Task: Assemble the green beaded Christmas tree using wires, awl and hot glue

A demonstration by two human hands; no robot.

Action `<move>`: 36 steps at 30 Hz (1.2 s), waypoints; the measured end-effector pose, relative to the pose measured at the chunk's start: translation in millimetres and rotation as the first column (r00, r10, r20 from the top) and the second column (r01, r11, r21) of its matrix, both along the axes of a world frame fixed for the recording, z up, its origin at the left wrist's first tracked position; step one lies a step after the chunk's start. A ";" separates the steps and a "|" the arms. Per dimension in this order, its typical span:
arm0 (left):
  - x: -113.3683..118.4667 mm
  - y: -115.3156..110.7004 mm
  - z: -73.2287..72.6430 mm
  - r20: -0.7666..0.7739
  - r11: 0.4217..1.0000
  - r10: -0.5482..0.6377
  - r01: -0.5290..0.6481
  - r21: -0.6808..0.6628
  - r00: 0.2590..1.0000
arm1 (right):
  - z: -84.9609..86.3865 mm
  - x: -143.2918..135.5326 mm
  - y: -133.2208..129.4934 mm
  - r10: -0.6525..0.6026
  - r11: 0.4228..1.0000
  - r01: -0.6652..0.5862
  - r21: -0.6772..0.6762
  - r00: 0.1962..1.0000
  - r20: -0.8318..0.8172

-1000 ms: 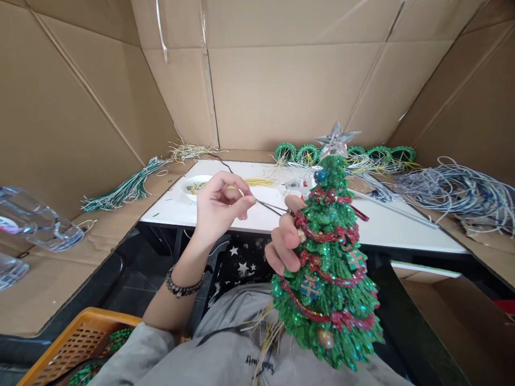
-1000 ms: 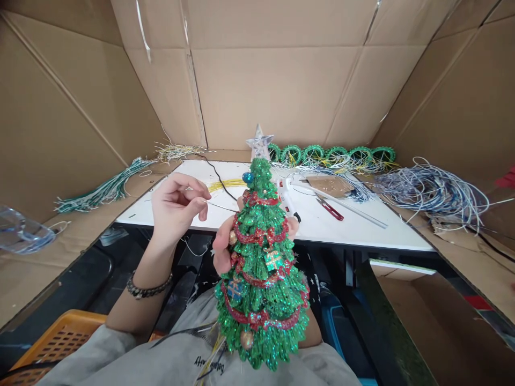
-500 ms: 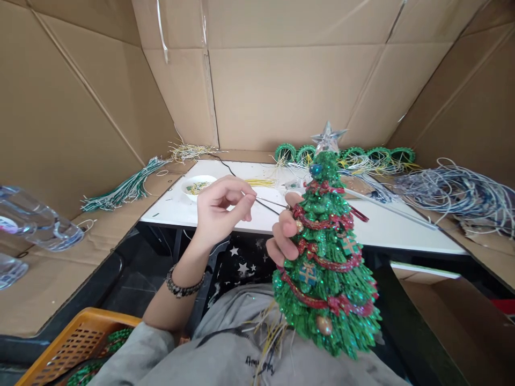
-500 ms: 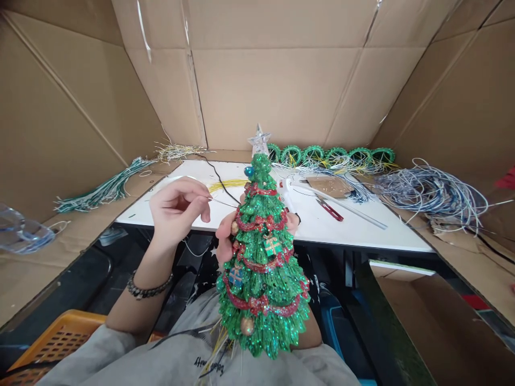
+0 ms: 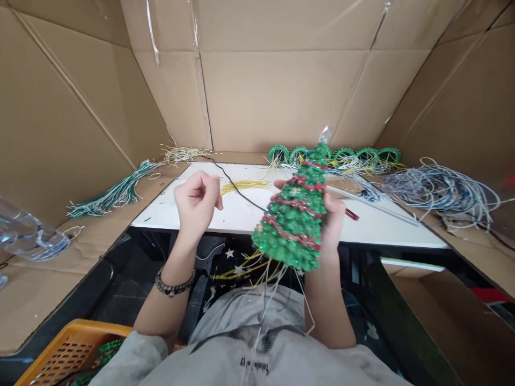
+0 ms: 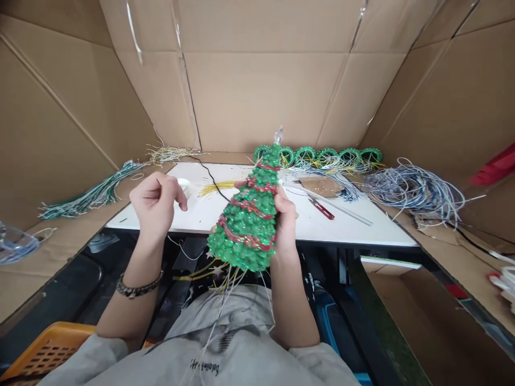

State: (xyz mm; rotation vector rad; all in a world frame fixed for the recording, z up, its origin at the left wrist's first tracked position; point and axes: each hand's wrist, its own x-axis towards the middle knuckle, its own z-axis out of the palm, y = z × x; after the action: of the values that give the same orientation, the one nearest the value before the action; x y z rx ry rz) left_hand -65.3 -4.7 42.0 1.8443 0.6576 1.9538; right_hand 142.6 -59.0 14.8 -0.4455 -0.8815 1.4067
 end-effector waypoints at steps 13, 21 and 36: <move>16.8 -38.2 6.1 -0.464 0.984 -0.127 0.172 0.055 0.877 | -2.6 -14.9 10.8 -0.613 0.782 0.585 0.216 0.784 0.094; 19.1 -33.8 0.9 -0.604 0.906 0.167 0.121 0.407 0.779 | -5.8 -16.5 12.9 -0.708 0.698 0.653 0.294 0.692 0.141; 25.2 -29.7 -6.7 -0.642 0.977 0.069 0.078 0.197 0.764 | -8.0 -21.0 14.0 -0.787 0.615 0.737 0.281 0.596 0.160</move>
State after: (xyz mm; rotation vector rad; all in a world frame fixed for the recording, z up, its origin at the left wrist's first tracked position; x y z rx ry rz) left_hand -40.2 -34.4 35.3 2.6898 0.6384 1.3804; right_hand 121.7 -45.0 6.8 -0.7771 -0.8683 0.4449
